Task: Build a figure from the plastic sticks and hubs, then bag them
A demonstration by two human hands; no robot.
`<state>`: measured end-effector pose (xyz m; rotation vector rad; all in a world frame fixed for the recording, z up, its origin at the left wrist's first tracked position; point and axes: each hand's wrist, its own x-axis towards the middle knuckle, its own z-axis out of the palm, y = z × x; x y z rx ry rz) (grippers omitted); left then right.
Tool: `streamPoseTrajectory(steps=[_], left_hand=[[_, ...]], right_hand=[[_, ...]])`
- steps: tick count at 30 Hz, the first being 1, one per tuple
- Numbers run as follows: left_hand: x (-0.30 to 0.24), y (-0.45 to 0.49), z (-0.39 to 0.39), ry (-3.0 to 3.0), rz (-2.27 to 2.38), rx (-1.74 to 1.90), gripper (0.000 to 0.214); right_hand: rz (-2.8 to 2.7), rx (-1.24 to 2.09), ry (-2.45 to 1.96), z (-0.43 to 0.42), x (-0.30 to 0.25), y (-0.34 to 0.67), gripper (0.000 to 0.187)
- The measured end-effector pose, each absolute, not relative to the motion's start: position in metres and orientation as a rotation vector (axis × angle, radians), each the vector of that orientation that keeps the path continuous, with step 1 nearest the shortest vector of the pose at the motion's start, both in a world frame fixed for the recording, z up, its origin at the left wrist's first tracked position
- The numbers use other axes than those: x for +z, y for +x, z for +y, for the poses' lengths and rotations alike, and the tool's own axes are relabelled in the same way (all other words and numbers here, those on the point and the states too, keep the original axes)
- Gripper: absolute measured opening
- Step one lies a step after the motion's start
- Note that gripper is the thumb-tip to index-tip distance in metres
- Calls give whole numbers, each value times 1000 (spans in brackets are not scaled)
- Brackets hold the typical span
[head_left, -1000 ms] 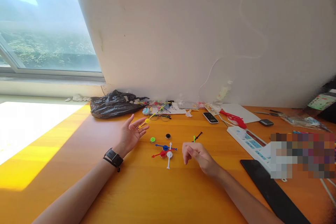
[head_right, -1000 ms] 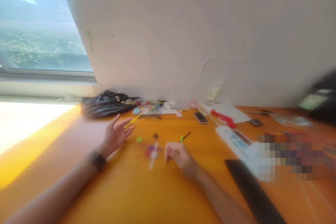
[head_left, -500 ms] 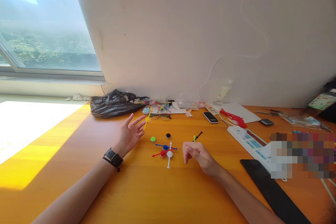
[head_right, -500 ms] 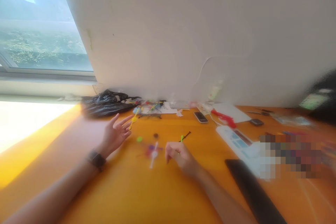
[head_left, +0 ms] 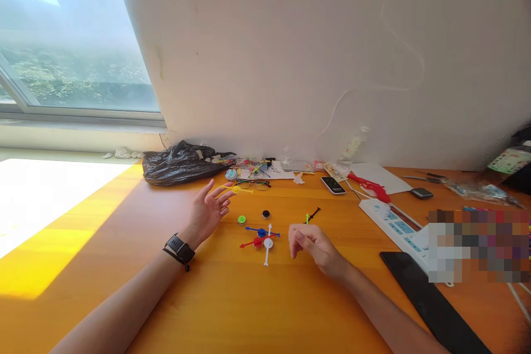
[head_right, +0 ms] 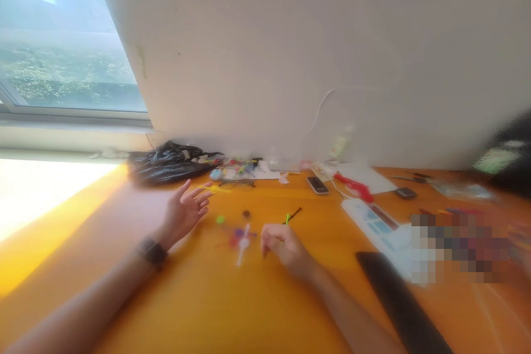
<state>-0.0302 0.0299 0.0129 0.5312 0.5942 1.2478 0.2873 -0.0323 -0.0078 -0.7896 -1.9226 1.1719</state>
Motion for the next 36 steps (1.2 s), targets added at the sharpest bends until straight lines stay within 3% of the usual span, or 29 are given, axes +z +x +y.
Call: streamPoseTrajectory(steps=[7,18,22,26,36], left_hand=[[15,-23,22,528,511,1147,48],[12,-5,5,493,357,891,60],[8,-5,6,490,339,881,61],[6,-6,8,482,345,890,63],[4,-13,13,469,348,953,64]], right_hand=[[-1827,1209,-843,-33,-3,284,47],[-1376,1549,-799,-37,12,277,68],[-1382,1588,-791,-38,13,277,58],[-1430,1533,-731,-37,8,280,81],[-1330,1537,-787,-33,4,284,74]])
